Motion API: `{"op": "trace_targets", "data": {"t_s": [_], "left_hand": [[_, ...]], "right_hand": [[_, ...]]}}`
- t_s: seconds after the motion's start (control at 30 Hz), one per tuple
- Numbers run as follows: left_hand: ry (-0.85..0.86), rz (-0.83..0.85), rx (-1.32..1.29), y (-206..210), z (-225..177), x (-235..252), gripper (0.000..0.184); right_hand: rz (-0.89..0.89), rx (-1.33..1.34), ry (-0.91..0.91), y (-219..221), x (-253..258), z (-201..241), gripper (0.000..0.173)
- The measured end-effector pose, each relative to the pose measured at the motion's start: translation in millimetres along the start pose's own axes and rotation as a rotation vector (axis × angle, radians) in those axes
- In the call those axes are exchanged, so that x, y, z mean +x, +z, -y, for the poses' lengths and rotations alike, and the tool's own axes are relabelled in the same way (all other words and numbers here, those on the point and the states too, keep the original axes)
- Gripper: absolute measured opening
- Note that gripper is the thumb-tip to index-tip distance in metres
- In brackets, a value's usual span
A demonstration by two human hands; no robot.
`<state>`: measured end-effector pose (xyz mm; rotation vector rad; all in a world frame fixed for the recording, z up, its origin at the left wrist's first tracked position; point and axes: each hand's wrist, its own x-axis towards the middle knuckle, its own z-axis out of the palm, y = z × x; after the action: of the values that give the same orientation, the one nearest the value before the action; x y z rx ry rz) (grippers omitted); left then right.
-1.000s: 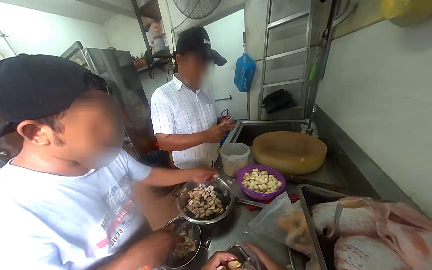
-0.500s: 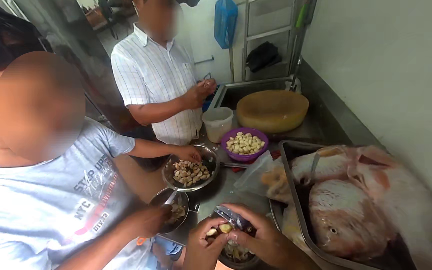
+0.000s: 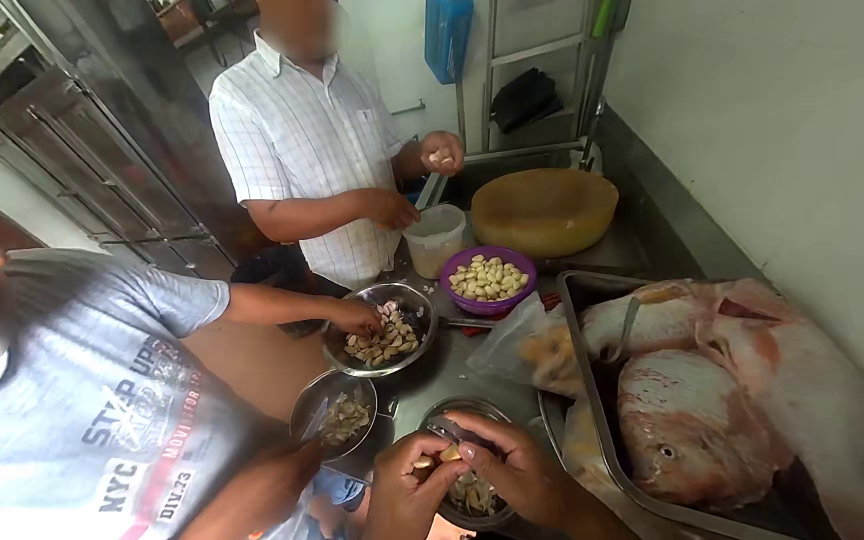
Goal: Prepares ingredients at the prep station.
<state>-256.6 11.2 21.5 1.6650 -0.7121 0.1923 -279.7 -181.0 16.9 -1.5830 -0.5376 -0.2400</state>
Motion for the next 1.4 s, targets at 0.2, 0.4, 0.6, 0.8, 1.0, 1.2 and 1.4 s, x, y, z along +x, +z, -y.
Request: {"op": "trace_targets", "data": {"t_s": [0.2,0.4,0.6,0.8,1.0,1.2,1.4], "left_hand": [[-0.090,0.073,0.020,6.4,-10.8,2.4,0.033],[-0.077,0.097,-0.035,10.1,-13.5,0.0,0.028],[-0.112,0.055,-0.062,11.1,-14.0,1.7,0.026],[-0.226,-0.008,-0.052,0.9,-3.6,-1.1,0.027],[-0.279,0.022,-0.283,-2.5,-2.5,2.2,0.034],[-0.271,0.020,-0.329,1.2,-3.7,2.7,0.033],[-0.254,0.027,-0.352,9.4,-5.9,-0.8,0.028]], "right_hand": [[-0.114,-0.200,-0.073,-1.4,-0.6,-6.0,0.036],[-0.152,-0.343,-0.069,-5.3,-2.1,-13.8,0.038],[-0.182,-0.294,-0.075,-0.2,-1.1,-11.1,0.039],[-0.343,-0.198,-0.058,-19.4,5.3,-0.7,0.034],[-0.187,-0.334,0.172,-14.1,2.6,-5.0,0.040],[-0.121,-0.190,0.113,3.0,2.1,-5.5,0.050],[-0.148,-0.067,0.051,7.3,2.8,-7.6,0.040]]}}
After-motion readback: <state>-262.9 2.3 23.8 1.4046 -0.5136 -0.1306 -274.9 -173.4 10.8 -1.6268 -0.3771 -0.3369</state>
